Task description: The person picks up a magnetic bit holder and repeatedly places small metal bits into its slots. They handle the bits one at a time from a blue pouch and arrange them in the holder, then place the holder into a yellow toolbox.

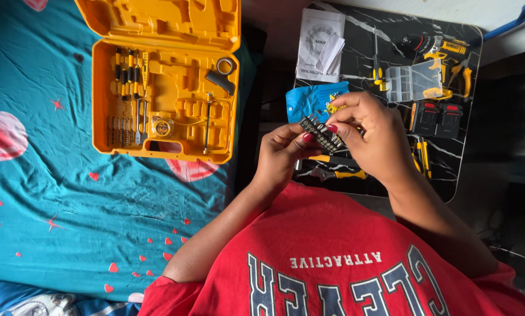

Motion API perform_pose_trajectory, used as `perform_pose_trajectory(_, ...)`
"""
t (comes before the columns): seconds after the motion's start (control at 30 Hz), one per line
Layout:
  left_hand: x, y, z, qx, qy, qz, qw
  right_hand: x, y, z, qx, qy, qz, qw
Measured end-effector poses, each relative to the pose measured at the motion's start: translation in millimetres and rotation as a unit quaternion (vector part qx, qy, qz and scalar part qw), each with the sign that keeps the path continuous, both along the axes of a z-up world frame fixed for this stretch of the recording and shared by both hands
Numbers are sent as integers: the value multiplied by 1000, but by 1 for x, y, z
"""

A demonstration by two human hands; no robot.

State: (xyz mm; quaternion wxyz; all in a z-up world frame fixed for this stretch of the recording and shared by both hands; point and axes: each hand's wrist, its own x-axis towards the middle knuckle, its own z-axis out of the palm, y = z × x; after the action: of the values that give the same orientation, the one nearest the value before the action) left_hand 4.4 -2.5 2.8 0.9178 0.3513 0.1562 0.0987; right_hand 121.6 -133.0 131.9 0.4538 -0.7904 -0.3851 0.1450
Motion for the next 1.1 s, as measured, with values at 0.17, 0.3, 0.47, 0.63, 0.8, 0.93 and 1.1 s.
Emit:
perform_pose_trajectory(0.17,-1,-2,-5,20,8,5,1000,2,0,-8,6,46,16,999)
perform_pose_trajectory(0.3,-2,-4,-7,0,7,13,1000,7,-2,-23,5,108,-6,994)
perform_pose_trajectory(0.47,3,-3,-5,-5,27,20,999,18,-9,-33,48,161,-9,986)
perform_pose_trajectory(0.63,3,-2,0,6,20,21,1000,13,-11,-37,-76,95,-41,992)
perform_pose_trajectory(0.8,2,-2,3,25,38,21,999,11,-8,-35,-33,63,-8,997)
perform_pose_trajectory(0.93,2,-2,-1,20,50,23,998,10,-5,-37,-17,31,9,999)
perform_pose_trajectory(1.1,2,2,-9,19,44,39,998,7,4,-43,-40,31,-5,999)
